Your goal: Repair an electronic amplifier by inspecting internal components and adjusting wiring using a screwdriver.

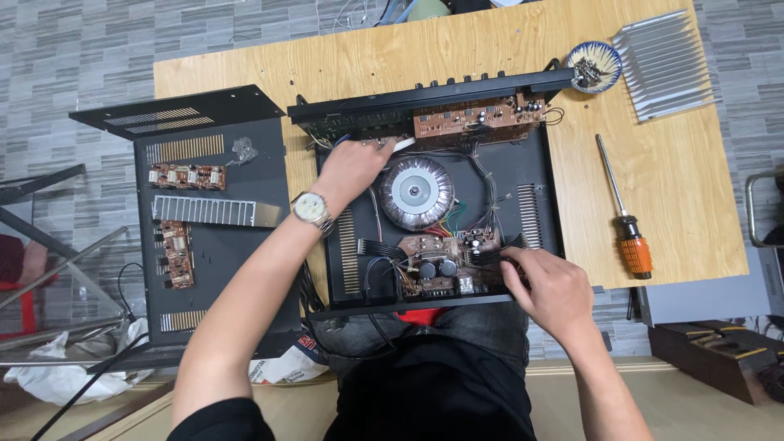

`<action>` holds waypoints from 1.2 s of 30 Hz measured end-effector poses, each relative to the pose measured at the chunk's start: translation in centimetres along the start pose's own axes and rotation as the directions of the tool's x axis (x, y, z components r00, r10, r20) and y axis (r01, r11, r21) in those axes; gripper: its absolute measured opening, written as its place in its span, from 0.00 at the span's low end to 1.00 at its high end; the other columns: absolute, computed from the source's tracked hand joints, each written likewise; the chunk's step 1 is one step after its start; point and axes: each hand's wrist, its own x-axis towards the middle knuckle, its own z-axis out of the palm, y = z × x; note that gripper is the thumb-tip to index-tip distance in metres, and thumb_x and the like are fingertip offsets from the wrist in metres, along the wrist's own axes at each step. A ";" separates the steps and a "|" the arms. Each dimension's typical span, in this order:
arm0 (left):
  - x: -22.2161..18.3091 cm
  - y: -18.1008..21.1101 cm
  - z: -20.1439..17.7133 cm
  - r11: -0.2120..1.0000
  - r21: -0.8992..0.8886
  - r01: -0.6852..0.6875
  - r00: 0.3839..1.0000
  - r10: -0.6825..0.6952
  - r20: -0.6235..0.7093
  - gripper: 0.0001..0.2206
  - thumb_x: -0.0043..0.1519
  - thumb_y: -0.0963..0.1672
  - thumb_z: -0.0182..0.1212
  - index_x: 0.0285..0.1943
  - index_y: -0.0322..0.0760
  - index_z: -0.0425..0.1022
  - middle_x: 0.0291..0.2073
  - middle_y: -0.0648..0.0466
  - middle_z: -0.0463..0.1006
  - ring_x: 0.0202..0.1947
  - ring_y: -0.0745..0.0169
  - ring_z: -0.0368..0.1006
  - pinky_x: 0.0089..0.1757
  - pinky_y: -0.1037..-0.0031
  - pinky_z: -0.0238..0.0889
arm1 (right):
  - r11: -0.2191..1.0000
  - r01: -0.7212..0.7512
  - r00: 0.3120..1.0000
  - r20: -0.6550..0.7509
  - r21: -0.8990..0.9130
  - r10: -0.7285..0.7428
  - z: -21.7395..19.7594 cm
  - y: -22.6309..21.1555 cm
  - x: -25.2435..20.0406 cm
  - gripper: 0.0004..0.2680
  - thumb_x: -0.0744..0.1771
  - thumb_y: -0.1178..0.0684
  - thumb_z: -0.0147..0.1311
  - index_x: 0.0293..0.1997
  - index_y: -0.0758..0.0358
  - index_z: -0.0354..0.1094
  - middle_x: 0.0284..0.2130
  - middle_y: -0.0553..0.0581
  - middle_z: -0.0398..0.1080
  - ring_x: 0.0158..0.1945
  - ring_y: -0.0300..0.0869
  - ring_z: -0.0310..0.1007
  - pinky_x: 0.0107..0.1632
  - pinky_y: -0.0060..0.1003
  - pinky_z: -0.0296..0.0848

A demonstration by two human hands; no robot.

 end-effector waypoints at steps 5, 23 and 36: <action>-4.5 -0.6 -4.5 1.000 0.014 0.017 0.996 -0.018 0.092 0.15 0.64 0.40 0.50 0.59 0.42 0.74 0.31 0.52 0.82 0.25 0.54 0.81 0.29 0.66 0.73 | 1.000 0.001 1.000 0.022 0.000 -0.001 0.1 0.1 0.0 0.06 0.69 0.45 0.53 0.46 0.48 0.75 0.25 0.49 0.74 0.33 0.43 0.79 0.37 0.34 0.76; -6.2 7.4 -17.4 0.984 -0.179 -0.002 0.999 0.009 0.040 0.06 0.69 0.40 0.48 0.51 0.42 0.69 0.26 0.57 0.78 0.22 0.57 0.80 0.27 0.67 0.72 | 0.965 -0.141 0.975 0.202 0.221 0.096 -2.6 -0.9 1.3 0.10 0.68 0.46 0.55 0.52 0.52 0.73 0.32 0.55 0.79 0.38 0.48 0.81 0.42 0.40 0.78; 3.3 12.8 -7.4 0.952 -0.305 0.021 0.996 -0.048 -0.080 0.22 0.68 0.53 0.52 0.59 0.31 0.70 0.55 0.40 0.67 0.56 0.45 0.65 0.51 0.57 0.57 | 0.732 -0.240 0.970 0.134 0.637 0.202 -1.6 2.9 4.5 0.19 0.74 0.46 0.29 0.60 0.56 0.72 0.50 0.60 0.74 0.56 0.55 0.73 0.60 0.51 0.68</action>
